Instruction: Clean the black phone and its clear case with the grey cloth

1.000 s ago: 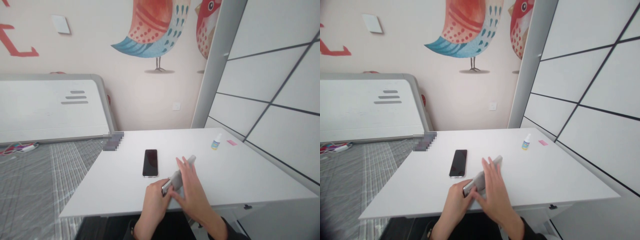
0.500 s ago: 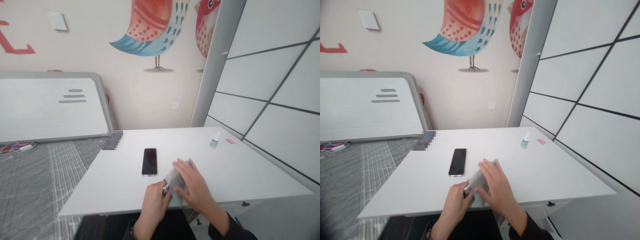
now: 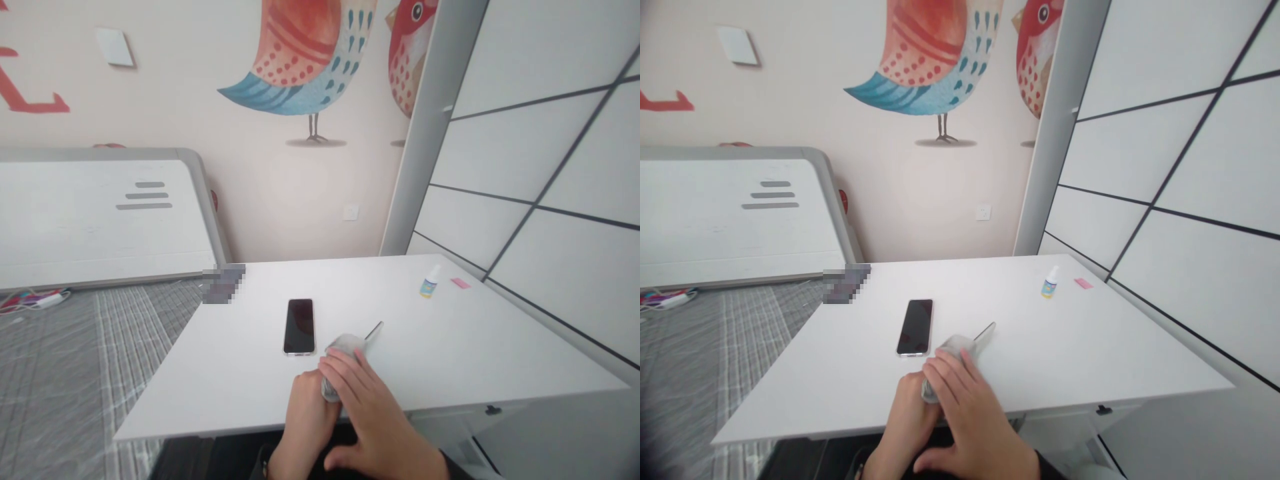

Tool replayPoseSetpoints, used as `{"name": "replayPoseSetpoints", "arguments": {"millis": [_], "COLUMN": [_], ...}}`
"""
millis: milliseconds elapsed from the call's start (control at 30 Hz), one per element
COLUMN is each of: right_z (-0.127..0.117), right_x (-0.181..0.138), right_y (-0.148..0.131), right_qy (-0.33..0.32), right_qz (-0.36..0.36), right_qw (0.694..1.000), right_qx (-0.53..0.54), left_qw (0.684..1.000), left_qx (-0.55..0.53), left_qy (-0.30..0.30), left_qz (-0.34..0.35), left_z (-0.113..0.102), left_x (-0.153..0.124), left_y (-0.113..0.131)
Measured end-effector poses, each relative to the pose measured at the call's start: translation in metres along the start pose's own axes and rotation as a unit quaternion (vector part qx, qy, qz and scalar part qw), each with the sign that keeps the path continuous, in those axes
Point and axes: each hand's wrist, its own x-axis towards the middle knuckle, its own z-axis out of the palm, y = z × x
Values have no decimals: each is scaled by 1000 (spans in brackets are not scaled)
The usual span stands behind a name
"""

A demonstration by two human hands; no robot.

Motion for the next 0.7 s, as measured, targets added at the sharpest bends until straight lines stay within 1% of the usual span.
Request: {"name": "replayPoseSetpoints", "arguments": {"millis": [33, 67, 100, 133, 167, 200, 267, 300, 333, 433, 467, 500, 567, 600, 633, 667, 700], "right_z": [0, 0, -1, 0, 0, 1, 3, 3, 2, -3, -3, -4, -4, -4, -5, -5, -6], "right_x": [0, 1, 2, 2, 2, 2, 2, 2, 3, 6, 6, 6, 5, 5, 5, 5, 6], "right_y": [3, 6, 9, 9, 7, 3, -7, -10, -11, -5, -4, -4, -6, -6, -6, -5, -4], "right_qy": [10, 30, 61, 78, 86, 70, 20, -4, -17, 34, 40, 37, -21, -46, -49, -31, 1], "right_qz": [11, 37, 77, 109, 115, 96, 17, 4, 7, 120, 138, 123, 40, 25, 32, 63, 104], "right_qw": [1000, 998, 992, 986, 985, 990, 999, 1000, 1000, 990, 987, 990, 999, 999, 998, 997, 993], "right_qx": [-10, -40, -76, -98, -98, -79, -26, -11, -7, -58, -67, -59, -10, 0, -5, -27, -60], "left_qw": [1000, 1000, 1000, 1000, 999, 999, 1000, 1000, 1000, 1000, 1000, 1000, 1000, 1000, 1000, 1000, 1000], "left_qx": [-4, -12, -21, -28, -32, -32, -22, -17, -16, -22, -23, -21, -11, -7, -5, -6, -9], "left_qy": [2, 7, 9, 9, 7, 3, -4, -4, -1, 8, 9, 9, 5, 4, 7, 11, 14], "left_qz": [1, 3, 5, 7, 7, 6, 1, -1, -3, 2, 6, 8, 10, 10, 9, 9, 10], "left_z": [0, -1, -1, -1, -1, -1, 0, 1, 1, -1, -1, -1, -1, 0, 0, 1, 2], "left_x": [0, 0, 0, 0, 0, 1, 1, 1, 1, 1, 1, 1, 0, 0, 0, 0, 0], "left_y": [0, 0, 1, 1, 1, 0, -2, -3, -3, -1, 0, 0, 0, 0, -1, -1, -2]}}
